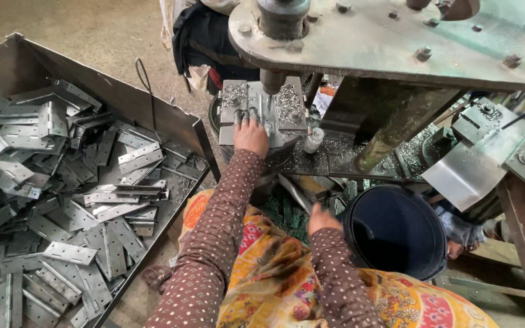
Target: The person operates a drill press to process metal brackets. They pick brackets from a bin, place them under the drill, activate the machine, and return the processed pieces to the bin.
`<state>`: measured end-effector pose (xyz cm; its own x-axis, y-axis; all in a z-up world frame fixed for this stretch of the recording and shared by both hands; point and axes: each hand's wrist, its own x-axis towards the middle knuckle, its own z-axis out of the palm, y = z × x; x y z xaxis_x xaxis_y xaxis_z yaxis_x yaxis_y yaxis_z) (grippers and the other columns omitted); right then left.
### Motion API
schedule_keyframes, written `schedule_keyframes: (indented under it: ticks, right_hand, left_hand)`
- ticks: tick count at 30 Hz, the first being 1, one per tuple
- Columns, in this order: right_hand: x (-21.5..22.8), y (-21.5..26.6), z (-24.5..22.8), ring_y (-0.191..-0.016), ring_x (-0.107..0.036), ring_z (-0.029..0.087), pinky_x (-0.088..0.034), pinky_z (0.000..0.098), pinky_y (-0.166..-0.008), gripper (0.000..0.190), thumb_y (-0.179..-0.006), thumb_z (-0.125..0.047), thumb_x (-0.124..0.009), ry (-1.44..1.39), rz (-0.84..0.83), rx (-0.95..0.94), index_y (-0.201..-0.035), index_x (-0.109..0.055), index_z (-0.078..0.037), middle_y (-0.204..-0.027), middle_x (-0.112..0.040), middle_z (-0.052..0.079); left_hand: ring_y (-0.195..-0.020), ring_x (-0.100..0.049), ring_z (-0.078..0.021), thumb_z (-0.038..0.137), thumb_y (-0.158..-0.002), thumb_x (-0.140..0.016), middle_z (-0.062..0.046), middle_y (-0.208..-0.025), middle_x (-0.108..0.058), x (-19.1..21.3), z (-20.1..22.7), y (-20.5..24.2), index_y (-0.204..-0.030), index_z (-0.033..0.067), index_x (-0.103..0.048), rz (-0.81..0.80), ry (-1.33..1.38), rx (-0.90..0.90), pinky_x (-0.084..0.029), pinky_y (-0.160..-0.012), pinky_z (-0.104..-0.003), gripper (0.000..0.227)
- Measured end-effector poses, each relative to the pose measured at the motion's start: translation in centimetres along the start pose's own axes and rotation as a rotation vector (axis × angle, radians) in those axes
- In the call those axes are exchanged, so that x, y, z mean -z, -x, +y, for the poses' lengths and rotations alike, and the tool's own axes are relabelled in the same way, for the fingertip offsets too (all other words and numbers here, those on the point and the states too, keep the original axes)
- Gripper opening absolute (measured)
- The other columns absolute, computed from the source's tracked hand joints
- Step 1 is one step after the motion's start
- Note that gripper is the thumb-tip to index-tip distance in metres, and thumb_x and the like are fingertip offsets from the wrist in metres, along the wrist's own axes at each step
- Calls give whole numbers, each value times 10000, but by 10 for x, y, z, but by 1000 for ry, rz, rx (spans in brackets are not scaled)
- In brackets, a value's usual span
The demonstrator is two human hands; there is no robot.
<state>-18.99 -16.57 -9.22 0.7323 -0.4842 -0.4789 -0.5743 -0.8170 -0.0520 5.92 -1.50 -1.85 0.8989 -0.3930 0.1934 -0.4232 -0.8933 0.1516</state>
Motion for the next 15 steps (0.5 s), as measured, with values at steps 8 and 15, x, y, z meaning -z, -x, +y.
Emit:
schedule_keyframes:
  ticks: [8,15]
  right_hand:
    - [-2,24,-2,-1128,-673,368,-566,457,-936,728,-971,-382,-685,13,-144,37,-1512,-305,-76,-1299,-595,241]
    - [10,15,-2,-1018,-748,329,-621,452,-840,559,-1033,-377,-603,65,170,84,-1456,-353,-110,-1204,-675,183]
  left_hand:
    - [-1343,-528,-321,193,-963,-492,-160,-1346,-623,3,-2,37,-1135,32,-727,172,-58,-67,-285,-1184,-512,333]
    - [-1368,-517,-314,213,-1012,-467,-145,-1362,-629,0,0,-2,-1108,60,-741,62,71,-20,-317,-1171,-492,329]
